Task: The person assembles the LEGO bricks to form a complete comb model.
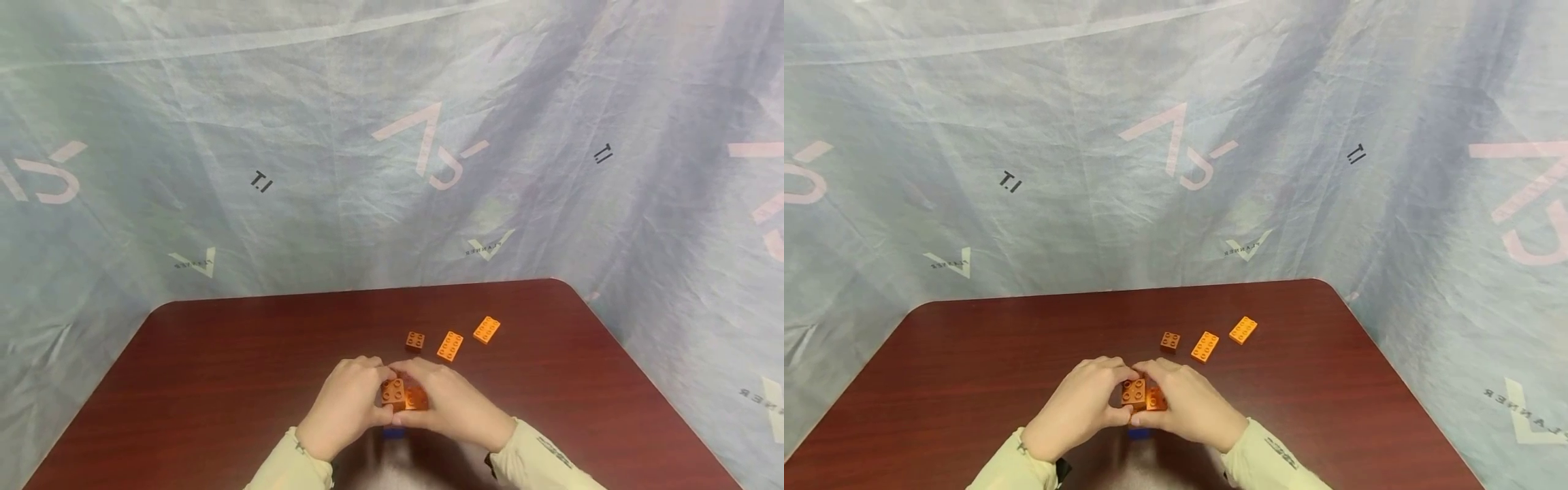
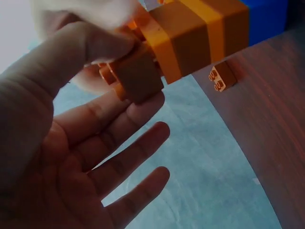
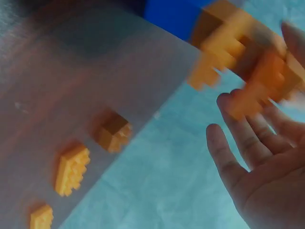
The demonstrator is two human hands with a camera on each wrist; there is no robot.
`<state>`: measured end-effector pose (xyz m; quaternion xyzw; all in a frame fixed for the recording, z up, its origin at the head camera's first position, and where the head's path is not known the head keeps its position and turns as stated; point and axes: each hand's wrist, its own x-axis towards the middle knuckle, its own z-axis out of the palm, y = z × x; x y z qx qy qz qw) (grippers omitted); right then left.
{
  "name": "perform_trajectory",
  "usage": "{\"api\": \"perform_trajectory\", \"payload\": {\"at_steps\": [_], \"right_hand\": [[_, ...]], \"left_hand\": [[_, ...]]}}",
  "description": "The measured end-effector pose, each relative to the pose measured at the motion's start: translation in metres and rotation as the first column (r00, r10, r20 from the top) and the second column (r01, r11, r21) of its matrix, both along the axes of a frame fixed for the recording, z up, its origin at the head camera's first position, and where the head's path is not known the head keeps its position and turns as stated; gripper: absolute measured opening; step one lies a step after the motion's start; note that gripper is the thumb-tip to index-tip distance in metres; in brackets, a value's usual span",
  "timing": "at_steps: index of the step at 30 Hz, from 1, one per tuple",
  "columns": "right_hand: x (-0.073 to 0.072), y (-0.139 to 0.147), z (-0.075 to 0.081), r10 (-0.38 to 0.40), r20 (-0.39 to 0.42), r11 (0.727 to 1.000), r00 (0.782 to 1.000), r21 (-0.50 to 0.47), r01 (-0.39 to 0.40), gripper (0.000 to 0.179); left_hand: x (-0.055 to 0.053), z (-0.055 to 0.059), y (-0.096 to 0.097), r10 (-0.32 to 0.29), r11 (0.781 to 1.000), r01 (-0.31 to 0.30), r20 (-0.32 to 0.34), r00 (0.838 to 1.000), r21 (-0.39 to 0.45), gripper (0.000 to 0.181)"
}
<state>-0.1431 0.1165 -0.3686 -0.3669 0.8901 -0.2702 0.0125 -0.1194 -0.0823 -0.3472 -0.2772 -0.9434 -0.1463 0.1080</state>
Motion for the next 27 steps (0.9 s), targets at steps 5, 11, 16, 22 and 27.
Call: {"api": "perform_trajectory", "payload": {"at_steps": [5,11,16,22,27], "right_hand": [[0.001,0.008,0.009,0.026,-0.046,0.999,0.999,-0.029,-0.027,0.033],[-0.002,0.011,0.003,0.055,-0.089,0.997,0.995,-0.047,-0.059,0.029],[-0.006,0.012,0.006,0.093,-0.058,0.994,0.994,-0.046,-0.095,0.026],[-0.013,0.011,0.014,0.13,0.013,0.991,0.991,-0.014,-0.13,0.023],[-0.015,0.009,0.015,0.145,0.002,0.989,0.989,0.015,-0.145,0.025]], "left_hand": [[-0.001,0.0,0.0,0.001,1.0,0.0,0.022,1.0,-0.007,0.032],[-0.001,0.0,-0.002,-0.009,0.999,0.007,0.066,0.998,0.033,0.033],[-0.003,-0.001,-0.003,-0.015,0.999,0.012,0.067,0.998,0.051,0.032],[-0.003,-0.001,-0.003,-0.021,0.999,0.019,0.049,0.999,0.039,0.031],[-0.004,-0.001,-0.002,-0.033,0.998,0.03,0.055,0.998,0.049,0.031]]}}
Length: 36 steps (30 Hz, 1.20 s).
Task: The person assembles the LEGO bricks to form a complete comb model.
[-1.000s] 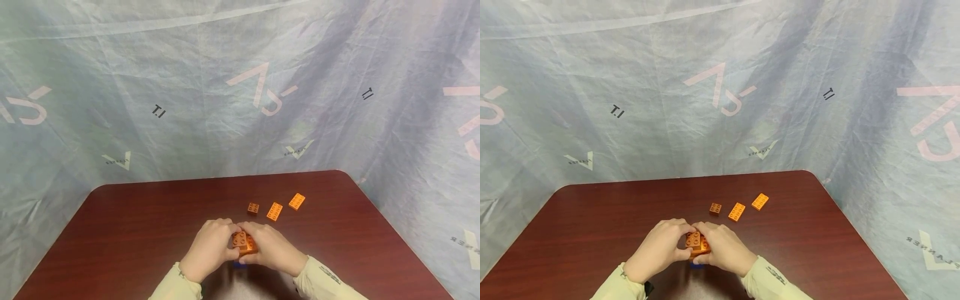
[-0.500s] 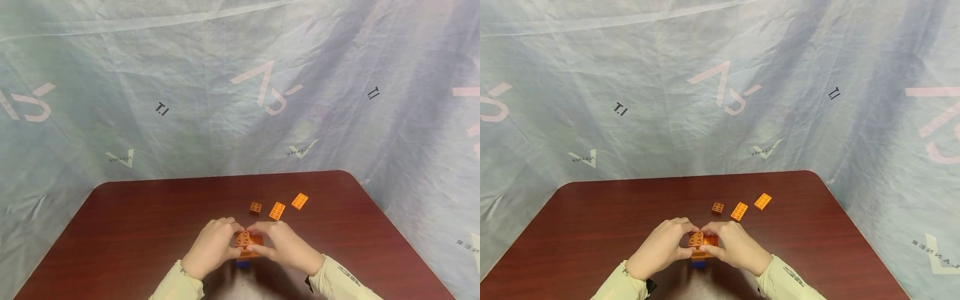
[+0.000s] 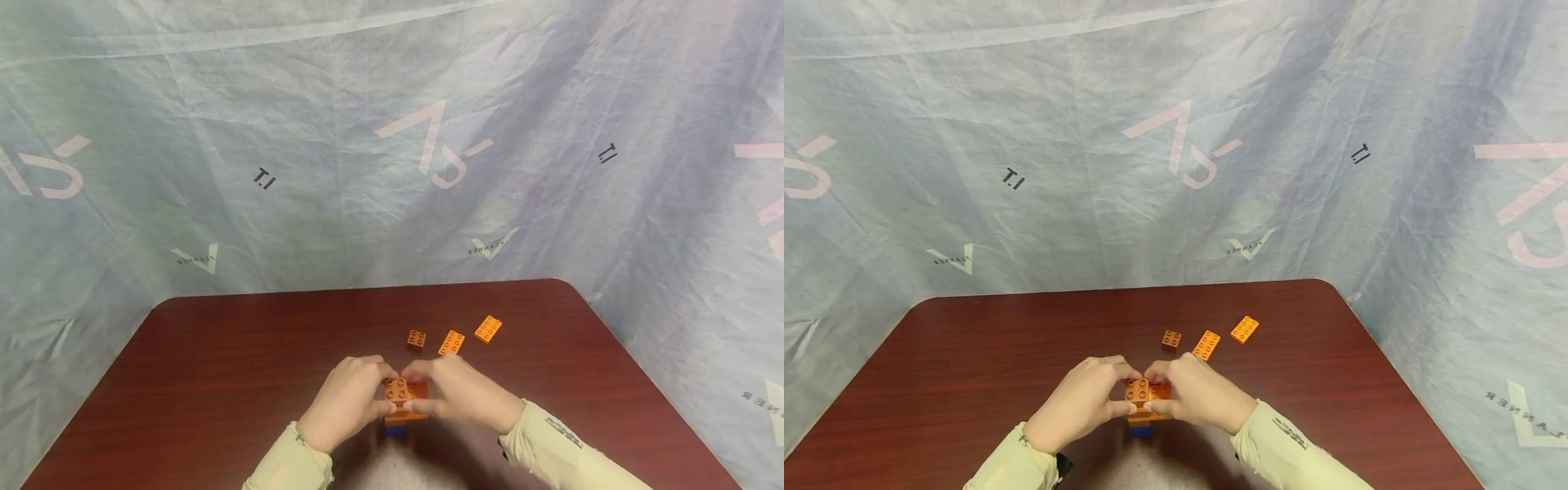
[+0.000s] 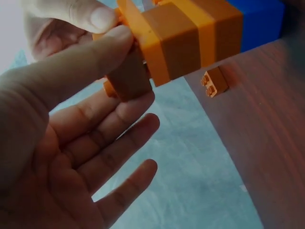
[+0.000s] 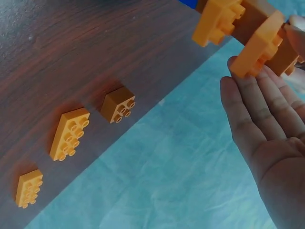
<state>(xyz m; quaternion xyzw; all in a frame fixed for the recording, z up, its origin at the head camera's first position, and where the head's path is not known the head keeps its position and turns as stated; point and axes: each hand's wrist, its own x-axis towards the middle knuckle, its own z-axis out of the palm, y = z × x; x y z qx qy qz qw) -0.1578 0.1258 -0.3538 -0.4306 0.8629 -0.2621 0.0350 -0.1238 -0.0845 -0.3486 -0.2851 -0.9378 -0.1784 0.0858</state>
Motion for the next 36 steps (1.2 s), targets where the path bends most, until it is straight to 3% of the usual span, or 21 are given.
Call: {"api": "perform_trajectory", "payload": {"at_steps": [6,13,19,23,31,36], "right_hand": [[0.001,-0.005,0.001,0.016,-0.054,0.999,0.998,0.041,-0.014,0.028],[0.003,-0.007,0.005,-0.004,-0.044,0.996,0.999,0.086,0.008,0.031],[0.005,-0.009,0.002,-0.036,-0.034,0.997,0.999,0.068,0.038,0.025],[0.009,-0.011,-0.001,-0.062,-0.078,0.995,0.995,0.07,0.067,0.032],[0.01,-0.009,-0.009,-0.114,-0.124,0.992,0.986,0.045,0.121,0.041],[0.008,-0.005,-0.015,-0.129,-0.095,0.991,0.987,0.027,0.132,0.042]], "left_hand": [[-0.002,-0.002,0.0,0.013,0.999,-0.015,0.073,0.997,0.036,0.031],[-0.002,-0.007,0.001,0.014,0.997,-0.021,0.096,0.995,0.07,0.032],[-0.003,-0.01,0.001,0.017,0.996,-0.026,0.109,0.994,0.082,0.033],[-0.001,-0.01,-0.002,0.023,0.995,-0.035,0.126,0.992,0.099,0.034],[-0.001,-0.019,-0.004,0.026,0.981,-0.072,0.245,0.969,0.18,0.038],[-0.003,-0.026,-0.006,0.007,0.983,-0.049,0.229,0.973,0.177,0.041]]}}
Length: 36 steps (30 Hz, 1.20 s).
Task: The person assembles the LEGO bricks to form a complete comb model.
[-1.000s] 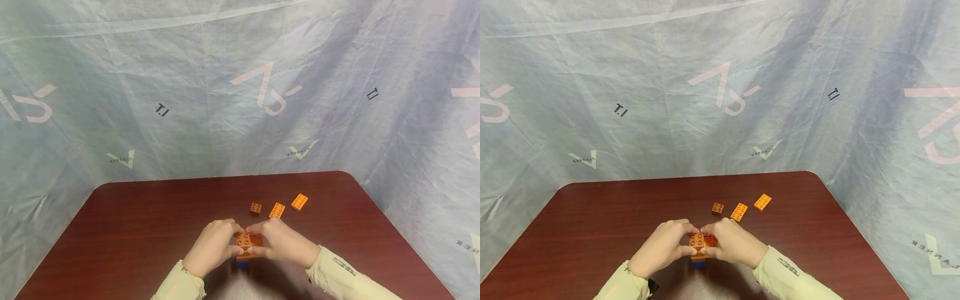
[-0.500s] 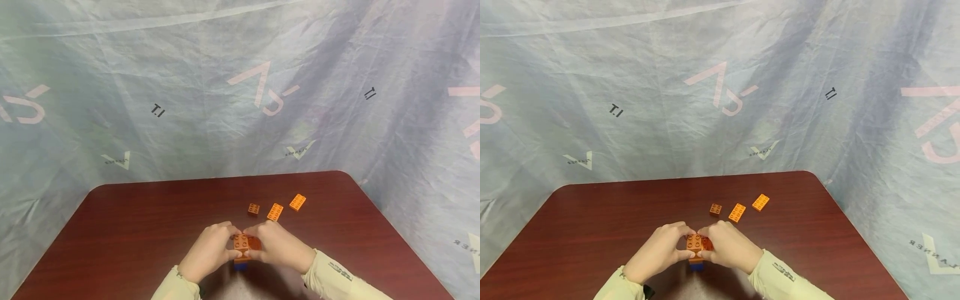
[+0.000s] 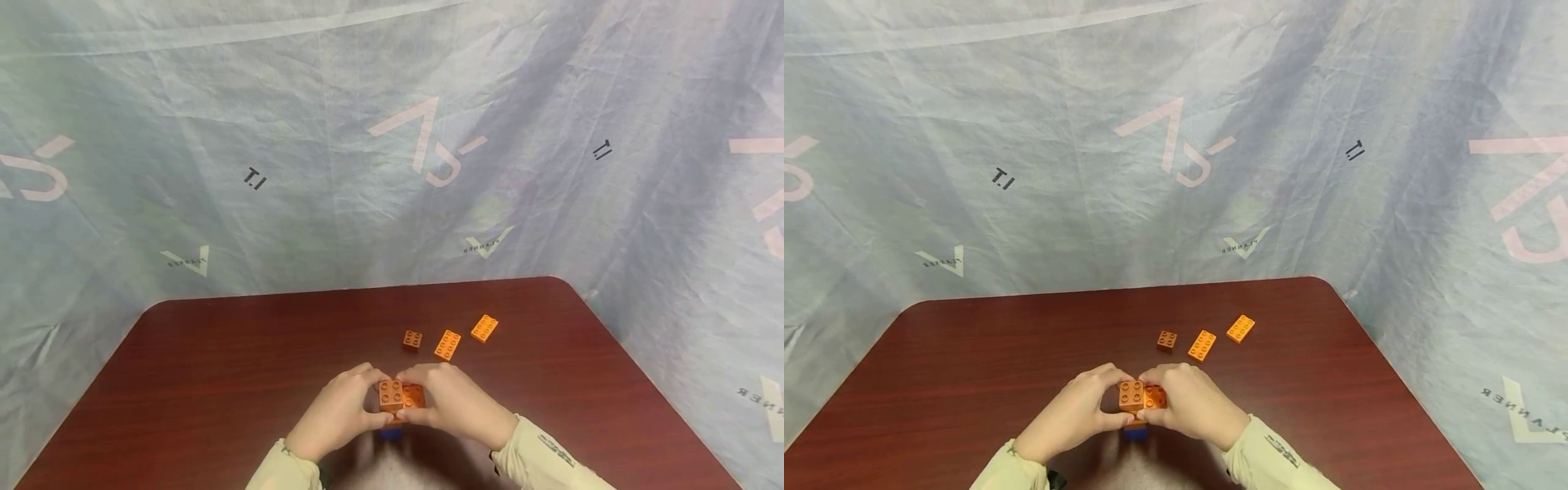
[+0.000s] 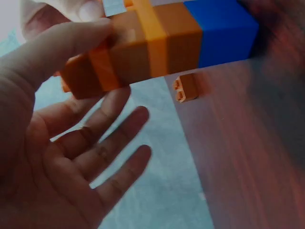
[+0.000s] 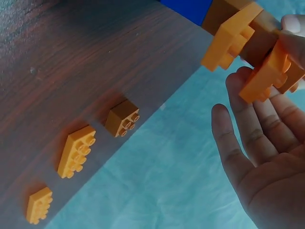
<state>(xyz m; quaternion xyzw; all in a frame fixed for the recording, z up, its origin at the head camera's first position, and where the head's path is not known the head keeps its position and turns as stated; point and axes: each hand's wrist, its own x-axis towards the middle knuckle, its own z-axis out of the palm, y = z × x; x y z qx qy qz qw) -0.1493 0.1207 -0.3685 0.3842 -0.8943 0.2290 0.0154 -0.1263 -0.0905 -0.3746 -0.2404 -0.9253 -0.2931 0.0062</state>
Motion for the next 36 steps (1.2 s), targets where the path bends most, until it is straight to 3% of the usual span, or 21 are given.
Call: {"api": "perform_trajectory", "payload": {"at_steps": [13,20,27,36], "right_hand": [[0.0,0.007,-0.014,0.013,0.116,0.99,0.993,-0.144,0.004,0.038],[0.001,0.008,-0.018,0.027,0.132,0.982,0.991,-0.188,-0.002,0.039],[0.001,0.009,-0.02,0.023,0.123,0.983,0.992,-0.186,0.0,0.042],[-0.008,0.019,-0.017,0.039,0.163,0.995,0.986,-0.095,-0.024,0.057]], "left_hand": [[-0.008,-0.012,-0.006,-0.046,0.992,0.034,0.093,0.995,0.12,0.04],[-0.008,-0.011,-0.006,-0.041,0.993,0.028,0.111,0.993,0.111,0.039],[-0.008,-0.009,-0.005,-0.016,0.998,0.011,0.095,0.995,0.061,0.04],[-0.01,-0.008,-0.006,-0.021,0.998,0.015,0.114,0.993,0.054,0.036]]}}
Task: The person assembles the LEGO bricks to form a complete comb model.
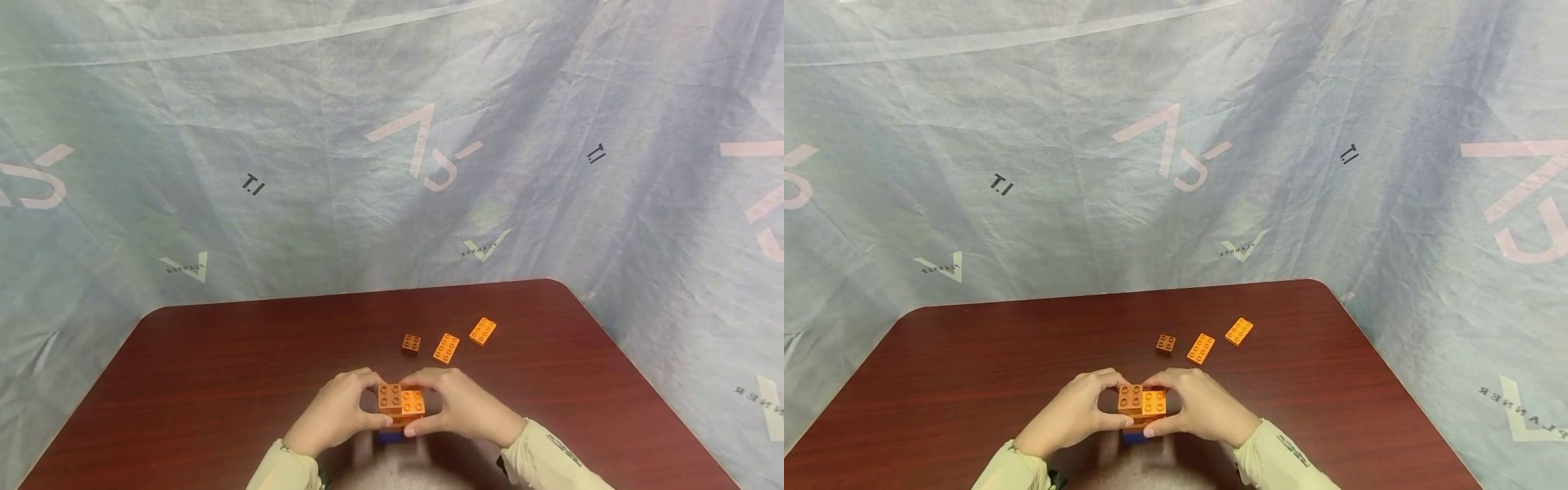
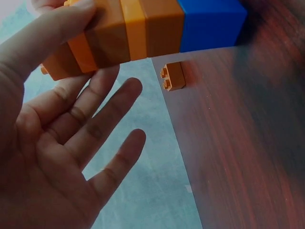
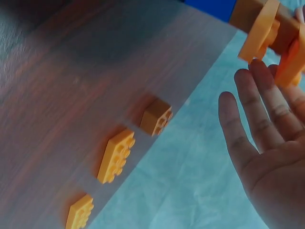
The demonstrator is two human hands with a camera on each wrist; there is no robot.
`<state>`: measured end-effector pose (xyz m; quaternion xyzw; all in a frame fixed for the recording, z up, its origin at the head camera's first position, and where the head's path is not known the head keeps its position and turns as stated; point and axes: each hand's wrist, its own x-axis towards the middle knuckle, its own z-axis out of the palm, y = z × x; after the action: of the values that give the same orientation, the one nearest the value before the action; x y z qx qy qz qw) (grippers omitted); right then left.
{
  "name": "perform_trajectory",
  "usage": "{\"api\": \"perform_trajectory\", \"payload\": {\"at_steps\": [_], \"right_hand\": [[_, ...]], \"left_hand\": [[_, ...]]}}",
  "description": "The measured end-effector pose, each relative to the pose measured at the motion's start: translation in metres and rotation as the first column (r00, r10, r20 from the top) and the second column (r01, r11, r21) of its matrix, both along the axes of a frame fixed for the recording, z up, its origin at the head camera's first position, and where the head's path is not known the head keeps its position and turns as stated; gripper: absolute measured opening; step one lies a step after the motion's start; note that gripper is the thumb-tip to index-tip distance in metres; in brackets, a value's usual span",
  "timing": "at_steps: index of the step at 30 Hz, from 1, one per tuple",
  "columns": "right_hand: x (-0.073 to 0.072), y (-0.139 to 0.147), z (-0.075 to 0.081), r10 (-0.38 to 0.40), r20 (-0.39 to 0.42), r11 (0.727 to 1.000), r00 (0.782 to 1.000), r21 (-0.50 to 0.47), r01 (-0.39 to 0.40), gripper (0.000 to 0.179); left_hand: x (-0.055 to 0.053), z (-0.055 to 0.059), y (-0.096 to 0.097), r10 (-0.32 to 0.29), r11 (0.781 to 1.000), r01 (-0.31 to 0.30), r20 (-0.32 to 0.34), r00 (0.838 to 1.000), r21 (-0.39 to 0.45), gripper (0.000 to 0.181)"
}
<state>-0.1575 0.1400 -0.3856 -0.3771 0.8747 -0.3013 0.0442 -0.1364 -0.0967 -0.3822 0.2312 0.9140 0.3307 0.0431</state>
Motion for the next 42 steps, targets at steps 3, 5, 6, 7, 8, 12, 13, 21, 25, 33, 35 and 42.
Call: {"api": "perform_trajectory", "payload": {"at_steps": [3,5,6,7,8,12,13,21,25,33,35,42], "right_hand": [[-0.006,0.006,0.002,0.0,0.015,1.0,1.0,-0.024,0.001,0.06],[-0.01,0.011,0.003,-0.016,0.027,0.999,1.0,-0.045,0.017,0.059],[-0.012,0.013,0.004,-0.025,0.03,0.998,0.999,-0.057,0.026,0.058],[-0.014,0.015,0.004,-0.04,0.039,0.997,0.998,-0.068,0.042,0.057],[-0.016,0.017,0.005,-0.055,0.041,0.995,0.998,-0.076,0.058,0.054],[-0.024,0.024,0.006,-0.131,0.006,0.988,0.991,-0.087,0.131,0.046],[-0.026,0.026,0.006,-0.153,0.001,0.984,0.988,-0.089,0.152,0.044],[-0.043,0.039,-0.008,-0.306,-0.062,0.95,0.95,-0.086,0.301,0.036],[-0.051,0.046,-0.019,-0.381,-0.057,0.923,0.923,-0.083,0.375,0.04],[-0.061,0.057,-0.034,-0.454,-0.017,0.891,0.891,-0.037,0.453,0.046],[-0.064,0.057,-0.036,-0.462,0.01,0.887,0.887,-0.023,0.462,0.046],[-0.072,0.055,-0.041,-0.482,0.045,0.876,0.875,0.023,0.482,0.047]], "left_hand": [[0.0,0.001,0.0,0.001,1.0,-0.001,0.007,1.0,0.001,0.037],[0.0,0.001,-0.001,0.001,1.0,-0.001,0.011,1.0,0.003,0.037],[0.0,0.001,0.0,0.003,1.0,-0.003,0.012,1.0,0.003,0.036],[0.0,0.001,0.0,0.004,1.0,-0.004,0.014,1.0,0.004,0.036],[0.0,0.001,0.0,0.005,1.0,-0.005,0.016,1.0,0.003,0.036],[0.0,0.002,0.0,0.018,1.0,-0.017,0.02,1.0,-0.008,0.037],[0.0,0.002,0.0,0.02,1.0,-0.02,0.021,1.0,-0.01,0.038],[0.001,0.003,0.001,0.024,0.999,-0.023,0.028,0.999,-0.043,0.038],[0.001,0.004,0.001,0.026,0.999,-0.024,0.047,0.999,-0.047,0.038],[0.001,0.004,0.001,0.029,0.998,-0.026,0.06,0.998,-0.055,0.039],[0.001,0.004,0.001,0.029,0.998,-0.025,0.067,0.997,-0.058,0.038],[0.001,0.005,0.002,0.031,0.998,-0.026,0.071,0.997,-0.062,0.038]]}}
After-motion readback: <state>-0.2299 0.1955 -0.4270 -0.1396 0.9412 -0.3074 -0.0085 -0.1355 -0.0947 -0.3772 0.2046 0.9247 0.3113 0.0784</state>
